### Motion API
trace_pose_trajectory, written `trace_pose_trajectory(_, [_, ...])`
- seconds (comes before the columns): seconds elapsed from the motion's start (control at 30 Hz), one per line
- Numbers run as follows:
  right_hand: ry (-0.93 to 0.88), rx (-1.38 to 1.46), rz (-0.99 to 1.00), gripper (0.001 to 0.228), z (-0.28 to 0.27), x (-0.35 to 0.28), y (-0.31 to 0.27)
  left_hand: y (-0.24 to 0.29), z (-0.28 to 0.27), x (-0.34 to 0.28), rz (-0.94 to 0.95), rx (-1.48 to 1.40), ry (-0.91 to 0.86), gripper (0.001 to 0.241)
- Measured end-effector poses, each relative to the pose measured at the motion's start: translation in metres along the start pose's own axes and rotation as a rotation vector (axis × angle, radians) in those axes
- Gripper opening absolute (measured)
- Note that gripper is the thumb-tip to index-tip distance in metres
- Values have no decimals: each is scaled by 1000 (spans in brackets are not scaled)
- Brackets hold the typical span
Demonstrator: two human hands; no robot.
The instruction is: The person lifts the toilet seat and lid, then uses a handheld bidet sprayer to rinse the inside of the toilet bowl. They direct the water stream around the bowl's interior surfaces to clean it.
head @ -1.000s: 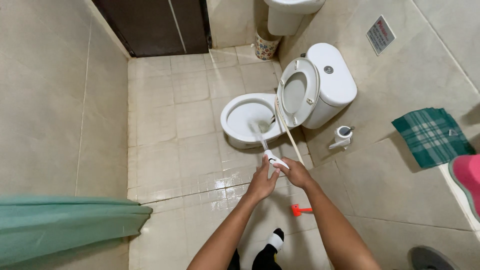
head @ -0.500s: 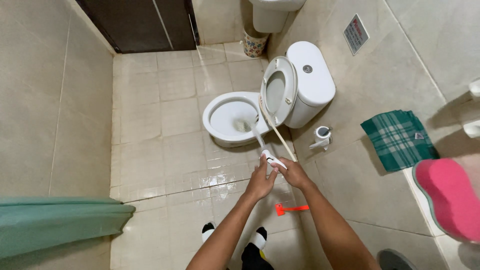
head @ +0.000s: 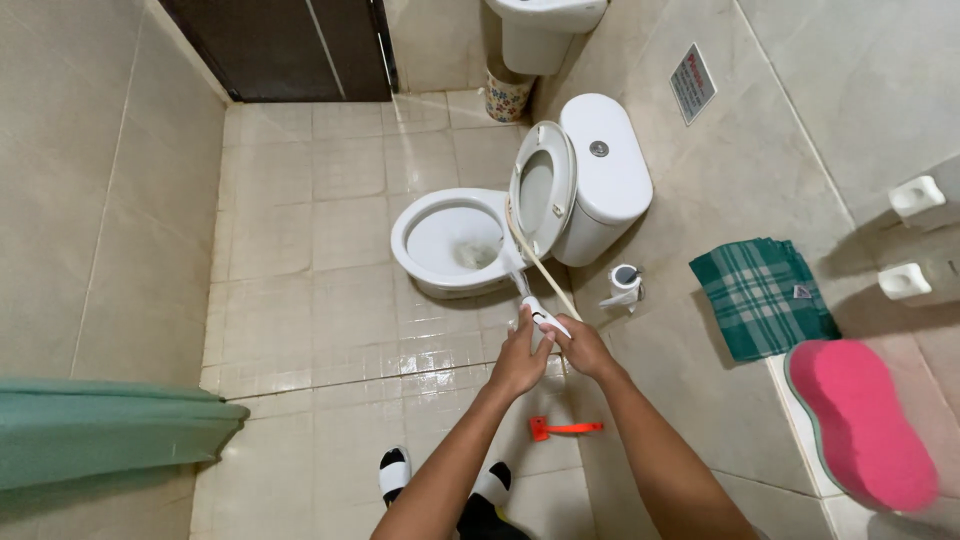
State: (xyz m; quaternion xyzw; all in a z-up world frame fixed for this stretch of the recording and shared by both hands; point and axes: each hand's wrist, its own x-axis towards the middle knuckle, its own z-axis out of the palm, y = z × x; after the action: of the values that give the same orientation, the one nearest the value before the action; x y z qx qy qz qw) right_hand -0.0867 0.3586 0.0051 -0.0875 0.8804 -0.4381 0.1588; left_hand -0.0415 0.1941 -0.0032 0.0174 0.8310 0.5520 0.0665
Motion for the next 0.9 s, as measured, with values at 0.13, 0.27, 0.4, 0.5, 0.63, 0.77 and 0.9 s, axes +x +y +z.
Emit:
trace_pose_trajectory(0.13, [10,-31,3,24,0,1,-1,6,-2,2,8,26,26,83])
trace_pose_trajectory(0.27, [85,-7,-54,24,5,1,3,19,-9,1,-57,5,-11,84])
trace_pose_trajectory(0.4, [100,36,-15,23,12,-1,-3,29,-19,-4,-124,25,-41,83])
trace_pose_trajectory(0.5, [109,16,-54,23,19,-1,-3,12,-22,-8,11,-9,7,83])
trace_pose_trajectory(0.63, [117,18,-71,24,32,-1,-25,-2,-37,-14,48,1,35,82])
trace_pose_trajectory(0.77, [100,-21,-97,26,49,1,-43,-9,-62,-25,34,-15,51,83])
trace_pose_trajectory(0.9, [-11,-15,191,30,57,-13,-111,-18,-87,-36,-7,-13,46,82])
